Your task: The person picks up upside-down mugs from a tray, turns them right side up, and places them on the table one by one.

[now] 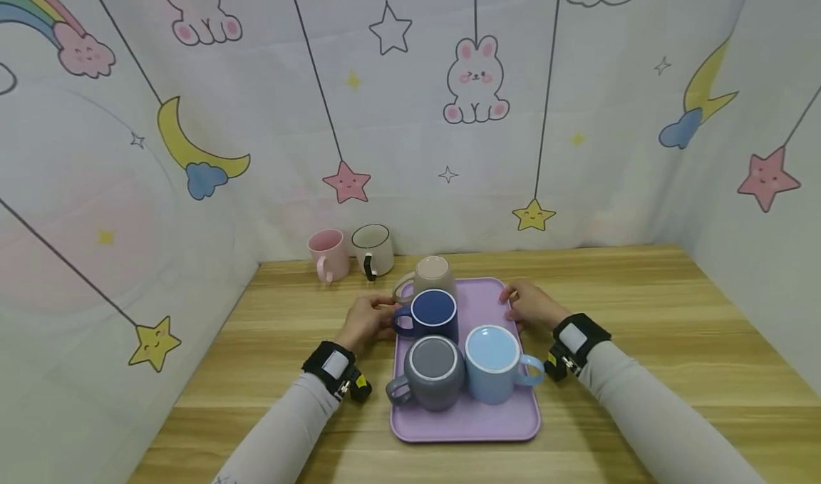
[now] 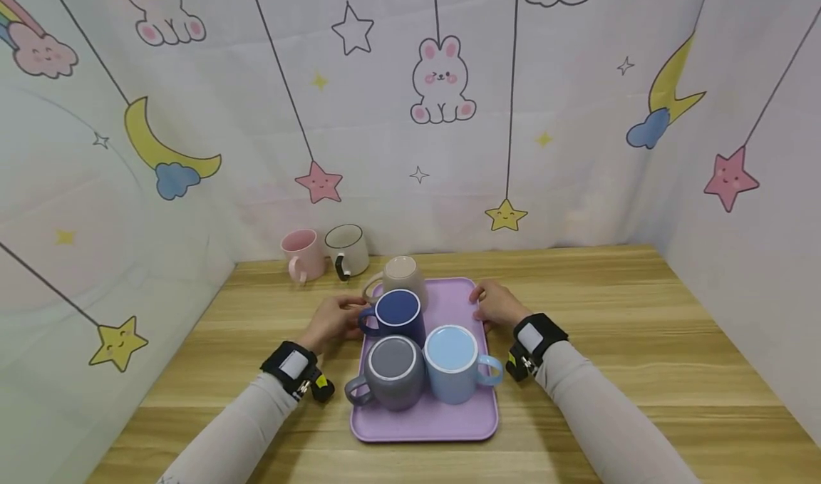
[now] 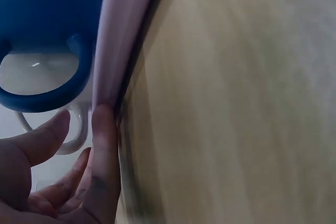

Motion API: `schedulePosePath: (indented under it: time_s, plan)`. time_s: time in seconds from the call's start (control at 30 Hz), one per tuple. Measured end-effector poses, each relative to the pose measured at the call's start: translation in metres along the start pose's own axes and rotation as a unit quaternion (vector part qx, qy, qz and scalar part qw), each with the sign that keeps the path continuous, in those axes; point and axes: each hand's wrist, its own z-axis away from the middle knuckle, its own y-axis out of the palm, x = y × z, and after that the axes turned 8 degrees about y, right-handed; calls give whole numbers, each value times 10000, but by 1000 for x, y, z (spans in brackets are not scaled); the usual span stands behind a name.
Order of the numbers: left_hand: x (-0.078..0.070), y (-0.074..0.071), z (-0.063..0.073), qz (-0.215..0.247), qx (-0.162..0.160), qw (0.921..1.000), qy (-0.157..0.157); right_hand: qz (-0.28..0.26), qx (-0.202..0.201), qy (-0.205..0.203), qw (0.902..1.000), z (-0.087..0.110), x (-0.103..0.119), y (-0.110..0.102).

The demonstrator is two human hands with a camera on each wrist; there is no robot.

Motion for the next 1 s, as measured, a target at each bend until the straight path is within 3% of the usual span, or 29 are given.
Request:
schedulePosePath:
  time_s: [0.2, 0.3, 0.57, 0.77, 1.0]
  plan:
    - [2, 1, -6, -818, 203, 9964, 58, -5, 18, -32, 10000, 1, 1, 0]
    - [0, 2, -10, -986, 258, 9948, -7, -32, -27, -68, 10000, 1, 1, 0]
    - [0, 2, -13, -923, 256, 9950, -271, 30, 35, -106, 9999, 4, 3, 2]
    - [3, 5, -14, -1025, 61, 9945, -185, 108, 17, -123, 9999, 7, 5, 2]
    - [4, 4, -14, -938, 43, 9953, -222, -100, 430, -221, 9988, 3, -1, -10]
